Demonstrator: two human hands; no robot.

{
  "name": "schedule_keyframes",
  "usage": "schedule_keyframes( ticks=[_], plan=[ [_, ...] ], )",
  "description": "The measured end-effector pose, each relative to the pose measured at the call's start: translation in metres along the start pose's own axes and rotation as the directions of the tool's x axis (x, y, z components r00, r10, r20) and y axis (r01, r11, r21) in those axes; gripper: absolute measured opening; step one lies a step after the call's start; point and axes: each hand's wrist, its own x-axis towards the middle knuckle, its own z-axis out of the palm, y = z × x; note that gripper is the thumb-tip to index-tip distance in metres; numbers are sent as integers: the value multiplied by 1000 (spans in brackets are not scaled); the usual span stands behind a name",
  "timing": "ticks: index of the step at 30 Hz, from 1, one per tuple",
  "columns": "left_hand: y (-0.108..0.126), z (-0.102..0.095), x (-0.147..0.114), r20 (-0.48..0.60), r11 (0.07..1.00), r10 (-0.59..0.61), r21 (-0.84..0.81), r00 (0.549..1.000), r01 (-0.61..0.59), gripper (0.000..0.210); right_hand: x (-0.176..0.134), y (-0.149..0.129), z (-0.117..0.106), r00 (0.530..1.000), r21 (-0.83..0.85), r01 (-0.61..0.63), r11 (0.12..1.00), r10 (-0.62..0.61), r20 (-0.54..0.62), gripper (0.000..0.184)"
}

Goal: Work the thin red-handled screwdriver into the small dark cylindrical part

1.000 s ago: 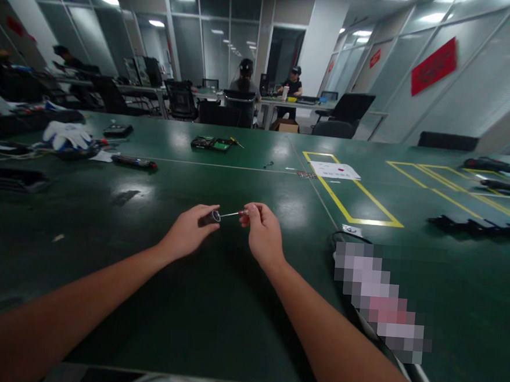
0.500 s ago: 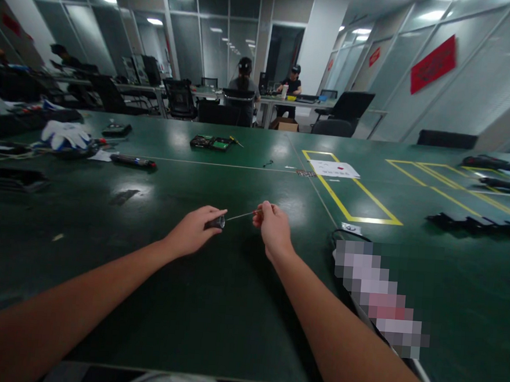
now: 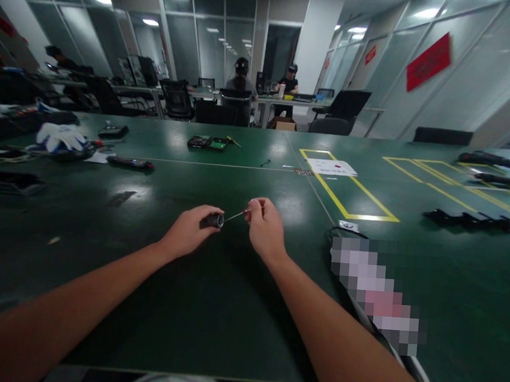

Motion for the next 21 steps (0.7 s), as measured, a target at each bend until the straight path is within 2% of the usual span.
schedule_keyframes(
  ticks=[7, 12, 17, 21],
  plan=[
    [4, 0, 0, -3, 996, 79, 41, 997, -79, 35, 0, -3, -3, 995, 67, -7, 998, 13, -97, 31],
    [-6, 4, 3, 85, 997, 6, 70, 996, -12, 36, 3, 1, -4, 995, 9, -21, 1000, 22, -101, 31],
    [-11, 5, 3, 86, 996, -11, 88, 996, 3, 40, 5, 5, -3, 995, -29, -55, 998, 53, -79, 30],
    [-4, 0, 2, 108, 995, 3, 97, 994, -13, 40, 5, 2, -4, 989, -7, -53, 999, 51, -140, 30]
  ],
)
